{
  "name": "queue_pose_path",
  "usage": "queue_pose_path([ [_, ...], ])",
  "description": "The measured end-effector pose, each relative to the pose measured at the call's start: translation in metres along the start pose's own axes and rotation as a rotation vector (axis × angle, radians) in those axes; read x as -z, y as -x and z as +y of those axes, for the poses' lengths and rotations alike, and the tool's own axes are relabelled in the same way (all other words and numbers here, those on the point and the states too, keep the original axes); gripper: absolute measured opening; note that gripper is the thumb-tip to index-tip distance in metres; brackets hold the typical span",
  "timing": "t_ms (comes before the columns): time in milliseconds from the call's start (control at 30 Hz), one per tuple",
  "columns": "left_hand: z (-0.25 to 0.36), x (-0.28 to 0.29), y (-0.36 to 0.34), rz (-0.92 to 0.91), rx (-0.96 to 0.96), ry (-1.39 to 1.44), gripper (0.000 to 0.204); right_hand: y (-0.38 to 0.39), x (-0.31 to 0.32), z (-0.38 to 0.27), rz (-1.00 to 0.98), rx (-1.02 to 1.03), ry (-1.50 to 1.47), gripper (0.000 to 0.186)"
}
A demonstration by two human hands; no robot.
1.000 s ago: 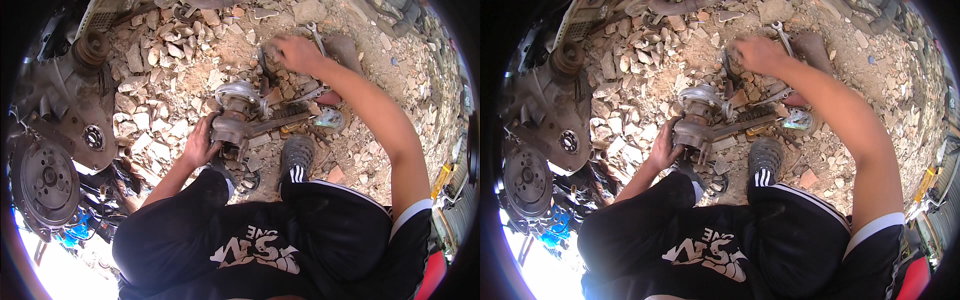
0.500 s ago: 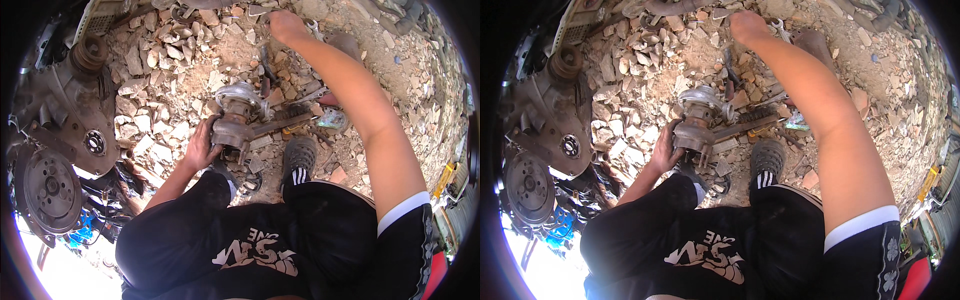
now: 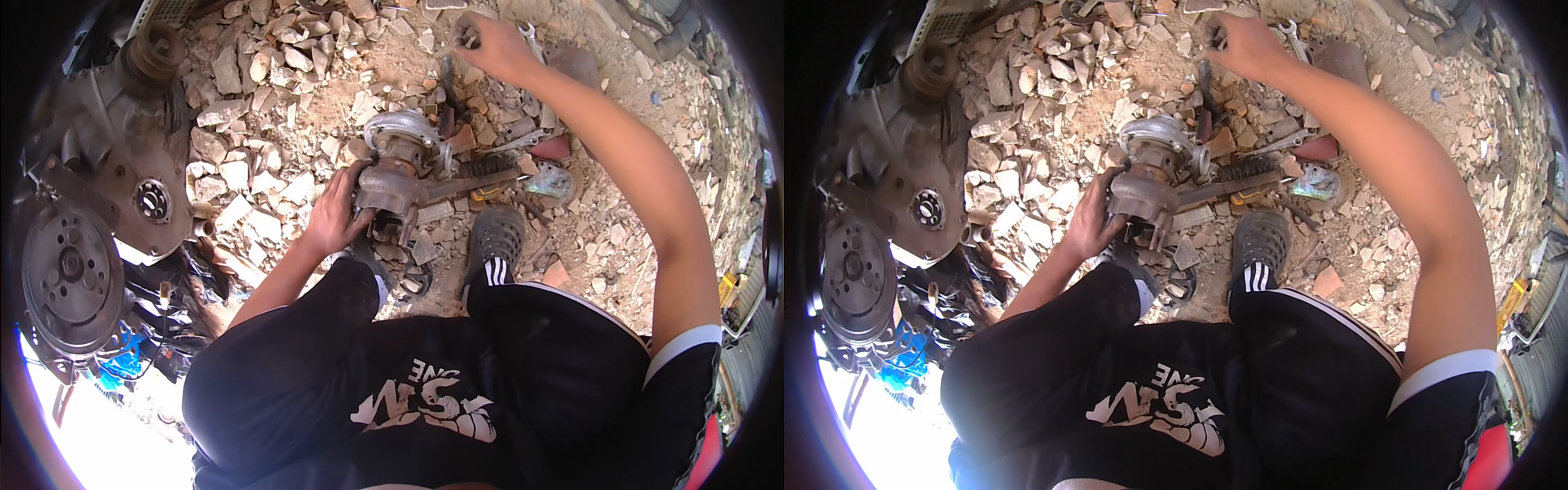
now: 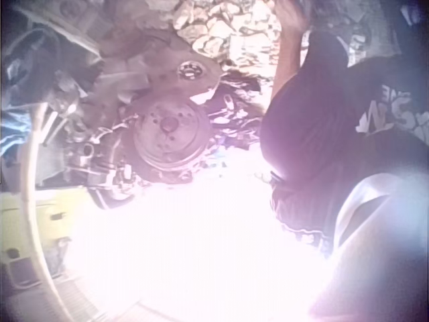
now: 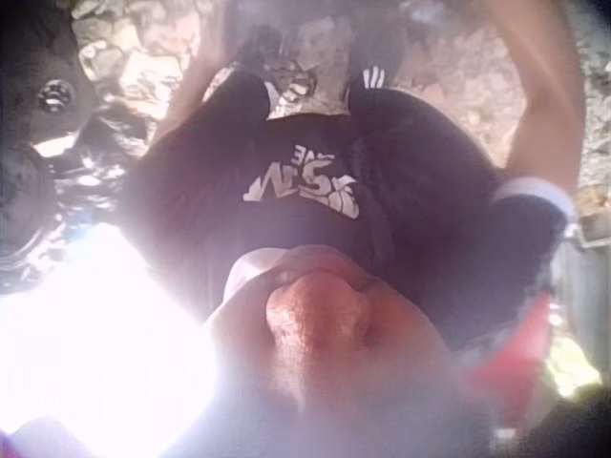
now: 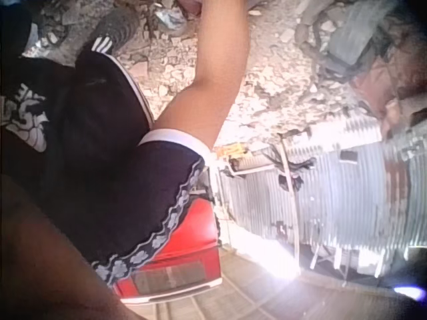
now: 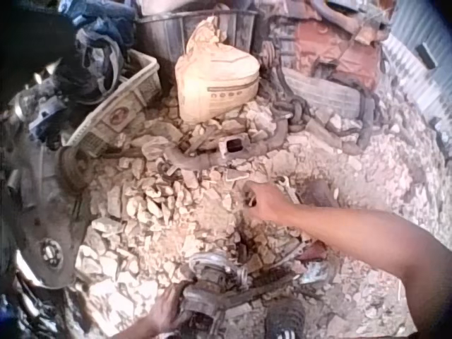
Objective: The person sits on the ground and uses a wrench to loosen and remove bolts from a metal mechanical part. They then use a hammer to tap the part and separate components, placing the removed pieces on the ground.
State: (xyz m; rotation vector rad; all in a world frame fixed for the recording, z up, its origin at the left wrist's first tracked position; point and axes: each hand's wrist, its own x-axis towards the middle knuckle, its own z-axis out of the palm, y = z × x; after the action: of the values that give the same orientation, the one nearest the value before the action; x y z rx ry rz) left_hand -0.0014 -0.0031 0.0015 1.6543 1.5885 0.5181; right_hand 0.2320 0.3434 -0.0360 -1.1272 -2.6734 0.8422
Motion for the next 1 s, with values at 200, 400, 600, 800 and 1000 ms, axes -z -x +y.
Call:
queue_pose_path([
  [200,0.0,-0.002,0.004,0.032,-0.013,-0.026,0.082,0.072,0.021,-0.03,-0.108,-0.089,-0.161,0.039],
  [400,0.001,0.0,0.001,0.009,0.024,-0.026,0.083,0.124,0.001,-0.032,-0.156,-0.312,-0.467,0.037],
  [600,-0.003,-0.002,0.003,-0.026,0.072,-0.033,0.084,0.121,-0.001,-0.045,-0.236,-0.303,-0.551,0.043],
  [800,-0.001,0.0,0.001,-0.015,0.03,-0.007,0.085,0.1,-0.006,-0.042,-0.145,-0.17,-0.319,0.053],
  [1000,-0.005,-0.001,0.0,-0.014,0.018,-0.013,0.086,0.094,-0.008,-0.037,-0.117,-0.154,-0.32,0.051],
])
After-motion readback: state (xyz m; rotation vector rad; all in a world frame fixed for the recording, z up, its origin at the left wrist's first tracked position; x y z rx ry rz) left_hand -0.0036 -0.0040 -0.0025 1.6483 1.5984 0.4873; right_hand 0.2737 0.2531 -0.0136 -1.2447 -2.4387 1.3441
